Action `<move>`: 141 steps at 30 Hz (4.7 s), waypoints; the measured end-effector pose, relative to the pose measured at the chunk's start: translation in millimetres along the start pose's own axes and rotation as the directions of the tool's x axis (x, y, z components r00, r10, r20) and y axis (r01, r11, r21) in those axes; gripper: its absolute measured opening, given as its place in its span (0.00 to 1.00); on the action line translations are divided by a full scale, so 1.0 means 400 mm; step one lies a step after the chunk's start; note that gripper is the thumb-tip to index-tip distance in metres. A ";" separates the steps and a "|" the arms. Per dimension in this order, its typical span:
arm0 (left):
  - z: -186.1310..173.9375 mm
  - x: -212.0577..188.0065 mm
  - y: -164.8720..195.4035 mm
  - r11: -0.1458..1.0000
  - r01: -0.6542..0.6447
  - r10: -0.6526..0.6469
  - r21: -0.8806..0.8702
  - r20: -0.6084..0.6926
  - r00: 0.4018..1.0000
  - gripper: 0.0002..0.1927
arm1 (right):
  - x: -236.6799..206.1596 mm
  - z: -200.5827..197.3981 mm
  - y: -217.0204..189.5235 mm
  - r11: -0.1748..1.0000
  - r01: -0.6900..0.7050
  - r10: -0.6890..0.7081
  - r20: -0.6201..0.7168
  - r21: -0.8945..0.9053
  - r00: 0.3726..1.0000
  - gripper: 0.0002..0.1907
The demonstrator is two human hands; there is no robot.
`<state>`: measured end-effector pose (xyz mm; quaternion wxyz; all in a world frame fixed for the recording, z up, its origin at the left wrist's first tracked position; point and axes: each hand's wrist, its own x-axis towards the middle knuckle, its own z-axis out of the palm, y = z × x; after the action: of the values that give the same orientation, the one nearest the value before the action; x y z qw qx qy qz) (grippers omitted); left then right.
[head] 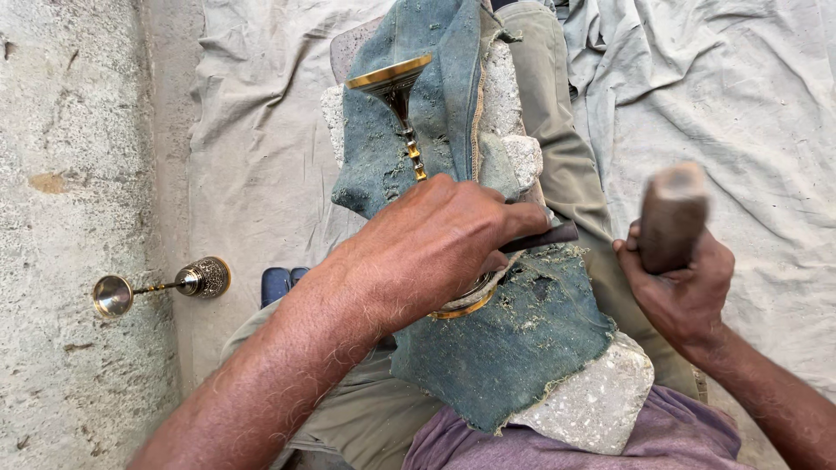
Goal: The person sits on the ground with a brass goblet resting on a cloth pad on their lap. They hold a chisel against the goblet's surface and strike it with a wooden mallet, working around the cup to engrave a decorative pattern, repositioning the goblet and chisel repeatedly as they go.
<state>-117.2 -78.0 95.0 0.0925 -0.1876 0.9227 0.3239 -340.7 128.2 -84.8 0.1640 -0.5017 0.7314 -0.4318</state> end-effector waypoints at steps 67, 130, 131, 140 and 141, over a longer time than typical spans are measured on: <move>0.188 -0.102 -0.002 0.903 0.122 -0.398 -0.411 -0.696 0.598 0.17 | 0.362 -0.129 -0.410 0.751 0.451 -0.125 0.566 -0.482 0.815 0.21; 0.198 -0.112 -0.041 0.748 -0.075 -0.536 -0.659 -0.667 0.518 0.15 | 0.362 -0.135 -0.399 0.781 -0.199 0.451 0.313 -0.592 0.836 0.33; 0.206 -0.109 -0.037 0.738 -0.119 -0.541 -0.664 -0.689 0.483 0.14 | 0.369 -0.131 -0.411 0.811 -0.175 0.422 0.350 -0.559 0.836 0.29; 0.225 -0.104 -0.030 0.811 -0.042 -0.516 -0.584 -0.746 0.421 0.15 | 0.403 -0.116 -0.550 0.741 0.637 -0.481 0.493 -0.214 0.725 0.26; 0.222 -0.104 -0.030 0.842 -0.005 -0.482 -0.540 -0.757 0.441 0.14 | 0.404 -0.114 -0.554 0.732 0.631 -0.451 0.510 -0.258 0.732 0.28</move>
<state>-70.0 -18.4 31.7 -0.3908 -0.4746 0.6931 0.3764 -311.7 -19.4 149.0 0.0680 -0.7992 0.5698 -0.1789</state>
